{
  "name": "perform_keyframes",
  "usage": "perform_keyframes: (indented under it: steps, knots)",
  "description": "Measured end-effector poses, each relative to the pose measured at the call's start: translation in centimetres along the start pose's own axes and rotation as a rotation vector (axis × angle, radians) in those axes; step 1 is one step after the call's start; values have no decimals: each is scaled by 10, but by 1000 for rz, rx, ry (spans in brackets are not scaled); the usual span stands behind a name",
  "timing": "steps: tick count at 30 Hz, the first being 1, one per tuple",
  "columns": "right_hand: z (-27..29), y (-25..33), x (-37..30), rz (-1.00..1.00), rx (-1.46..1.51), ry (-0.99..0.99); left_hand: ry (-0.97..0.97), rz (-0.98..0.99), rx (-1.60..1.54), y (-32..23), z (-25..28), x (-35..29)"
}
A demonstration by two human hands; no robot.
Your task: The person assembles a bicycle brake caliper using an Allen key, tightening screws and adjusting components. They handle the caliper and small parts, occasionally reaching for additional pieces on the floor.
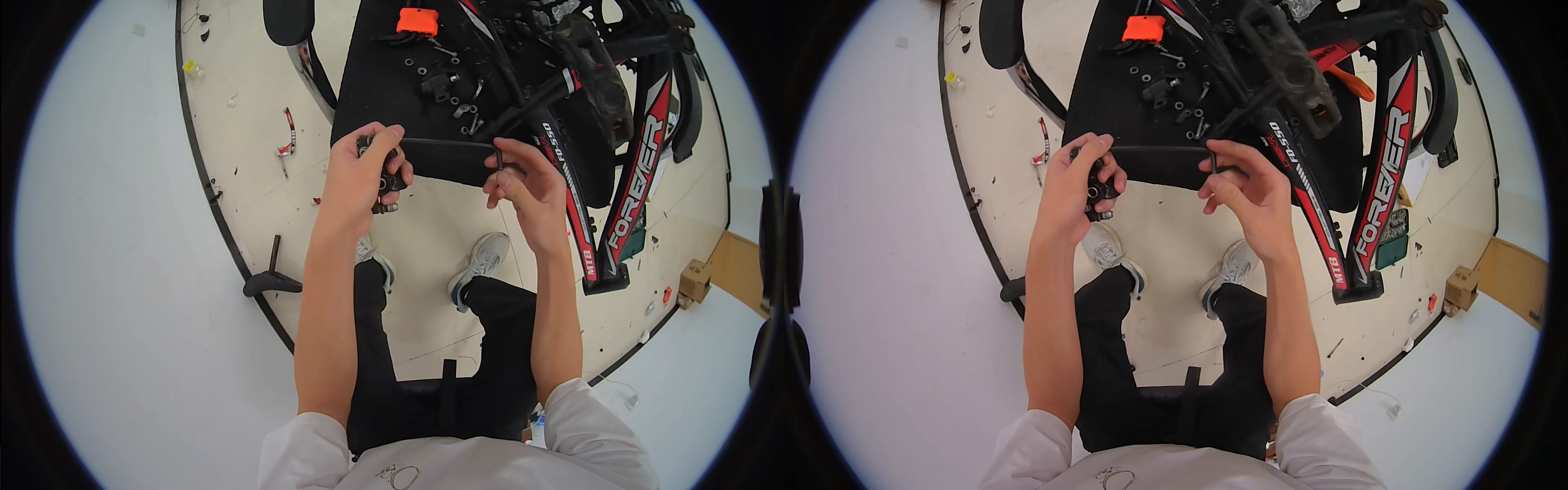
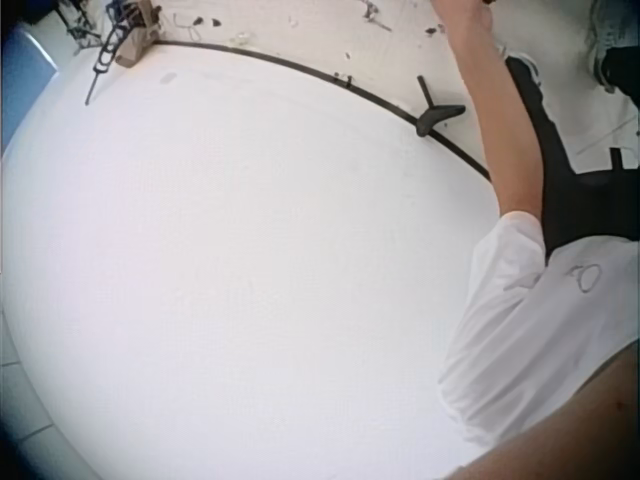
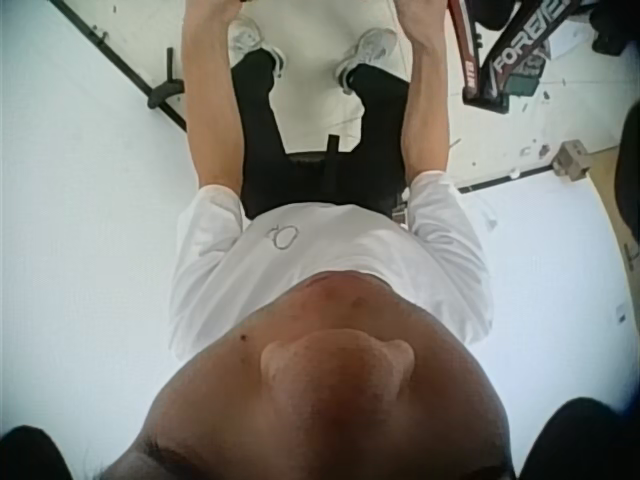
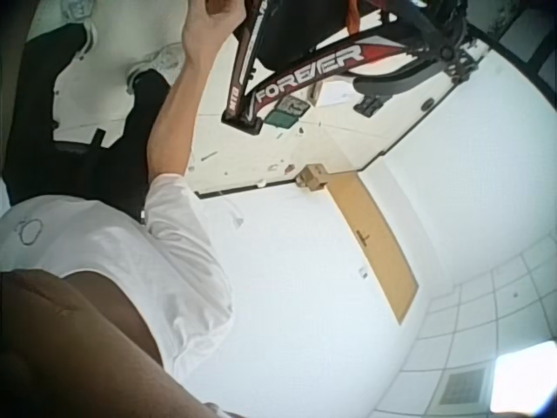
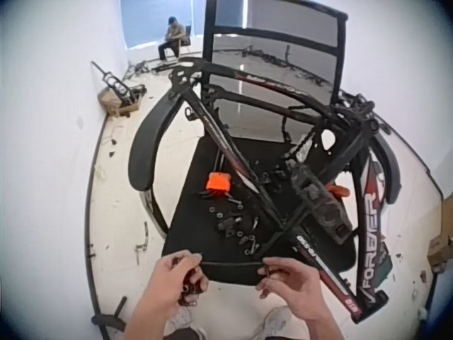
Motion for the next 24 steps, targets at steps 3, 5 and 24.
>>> perform_keyframes:
  steps: [3, 5, 24]
  knots:
    - [3, 3, -1, 82, -96, 44, 45, 75, -63, 5, 2, 2]
    - [3, 4, -2, 112, -153, 35, 95, 118, -115, 8, 1, 2]
    - [8, -37, -8, -342, 508, -145, 162, -28, 54, 7, -7, 0]
Point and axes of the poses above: each hand's wrist, its own x-axis towards the middle knuckle, its own z-axis out of the back of the hand, y = z × x, the point moved 9 cm from there along x, towards the middle knuckle, and after that the axes turned 4 degrees about z, right-handed, at the moved point
